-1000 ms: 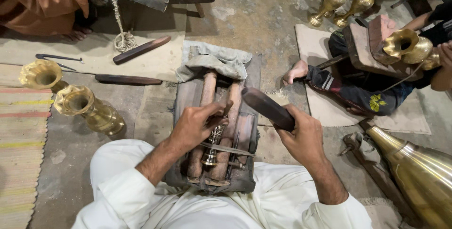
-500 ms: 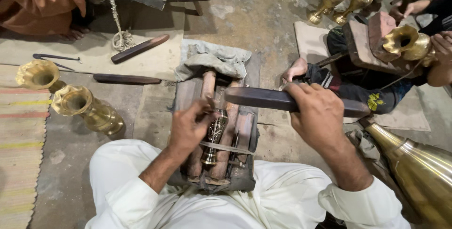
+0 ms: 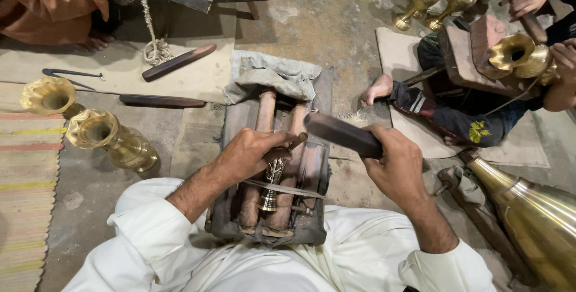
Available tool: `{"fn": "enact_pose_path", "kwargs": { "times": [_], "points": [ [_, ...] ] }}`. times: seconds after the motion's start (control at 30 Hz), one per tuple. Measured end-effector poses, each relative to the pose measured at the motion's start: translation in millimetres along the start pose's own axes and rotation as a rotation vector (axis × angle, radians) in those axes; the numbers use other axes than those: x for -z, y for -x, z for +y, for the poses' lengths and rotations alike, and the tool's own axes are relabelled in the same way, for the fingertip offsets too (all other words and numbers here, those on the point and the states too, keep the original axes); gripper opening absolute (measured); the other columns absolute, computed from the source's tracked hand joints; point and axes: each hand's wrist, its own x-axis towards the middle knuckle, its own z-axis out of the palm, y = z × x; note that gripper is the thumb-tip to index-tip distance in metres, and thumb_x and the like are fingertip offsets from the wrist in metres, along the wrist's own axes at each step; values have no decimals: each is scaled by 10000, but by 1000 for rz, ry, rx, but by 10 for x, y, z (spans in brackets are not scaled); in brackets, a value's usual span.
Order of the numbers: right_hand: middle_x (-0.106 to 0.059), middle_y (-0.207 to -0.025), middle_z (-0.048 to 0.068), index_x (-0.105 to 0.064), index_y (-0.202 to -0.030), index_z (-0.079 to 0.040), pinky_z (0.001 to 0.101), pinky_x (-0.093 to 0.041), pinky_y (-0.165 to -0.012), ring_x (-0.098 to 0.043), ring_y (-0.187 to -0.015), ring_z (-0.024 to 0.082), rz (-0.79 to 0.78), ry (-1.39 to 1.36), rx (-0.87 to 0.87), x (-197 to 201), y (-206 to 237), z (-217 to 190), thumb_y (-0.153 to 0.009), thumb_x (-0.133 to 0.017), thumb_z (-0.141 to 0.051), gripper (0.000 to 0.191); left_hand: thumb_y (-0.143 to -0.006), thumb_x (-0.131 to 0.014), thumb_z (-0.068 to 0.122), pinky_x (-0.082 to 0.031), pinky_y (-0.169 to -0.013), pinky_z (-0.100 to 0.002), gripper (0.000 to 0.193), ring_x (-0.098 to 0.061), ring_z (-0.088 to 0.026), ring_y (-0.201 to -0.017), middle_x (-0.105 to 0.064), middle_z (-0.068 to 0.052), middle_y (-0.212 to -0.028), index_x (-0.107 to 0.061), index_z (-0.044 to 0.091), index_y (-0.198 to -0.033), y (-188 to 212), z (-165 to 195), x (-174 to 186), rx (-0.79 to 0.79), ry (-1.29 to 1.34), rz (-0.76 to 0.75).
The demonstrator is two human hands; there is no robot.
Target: The person sits on the floor and uses a hammer and chisel to engrave a design onto a small brass object held in a wooden jig. The person repeatedly strikes the chisel with the hammer to create patterns on the metal surface.
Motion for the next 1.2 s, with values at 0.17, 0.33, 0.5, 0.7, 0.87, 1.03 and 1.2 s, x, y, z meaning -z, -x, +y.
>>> {"fn": "enact_pose_path", "kwargs": {
  "times": [0.17,0.33,0.5,0.7,0.87,1.03,1.2],
  "points": [
    [-660,-911,152,-671,-1109,-59,461,-497,-745,-649,-838,372,173,44,42,22,12,-112,-741,-739,-6,378,-862,-797,118,-622,-674,-379,374,-778,-283,-818,-789,-95,-952,-650,131,-1206,5,-2,-11,6,-25,0],
    [-685,-929,130,-693,-1122,-78,450,-520,-765,-665,-859,341,116,131,97,140,3,-153,-675,-696,32,460,-849,-796,125,-625,-628,-356,394,-782,-262,-758,-785,-90,-924,-652,143,-1214,-4,13,-17,22,-12,14],
    [-692,-939,117,-680,-1096,-82,454,-522,-773,-658,-860,343,69,211,214,168,-58,-110,-674,-708,27,436,-877,-797,133,-613,-613,-362,355,-779,-260,-750,-792,-72,-911,-645,141,-1197,-22,24,-11,22,-16,-5],
    [-676,-935,127,-688,-1097,-96,455,-508,-752,-642,-832,357,50,148,113,193,-82,-90,-711,-731,23,406,-865,-789,118,-612,-628,-378,349,-771,-277,-761,-785,-88,-898,-655,150,-1186,-24,-6,-5,3,-31,-6],
    [-678,-940,138,-687,-1103,-77,451,-508,-762,-649,-882,369,60,62,119,187,-58,-117,-685,-713,38,434,-867,-796,127,-605,-639,-388,359,-765,-292,-757,-784,-98,-916,-659,145,-1199,-21,-30,10,-5,-29,-38],
    [-685,-942,136,-697,-1097,-86,443,-523,-782,-666,-881,352,66,38,52,162,-15,-127,-685,-710,50,434,-856,-797,127,-609,-660,-388,382,-766,-300,-781,-781,-110,-949,-653,125,-1210,-29,-37,29,-53,-27,-27],
    [-693,-928,138,-689,-1074,-78,465,-513,-776,-664,-871,372,95,128,120,156,6,-117,-677,-726,39,415,-866,-798,120,-607,-661,-392,355,-765,-301,-776,-784,-110,-926,-663,119,-1194,-35,-38,52,-11,-38,-68]
  ]
}}
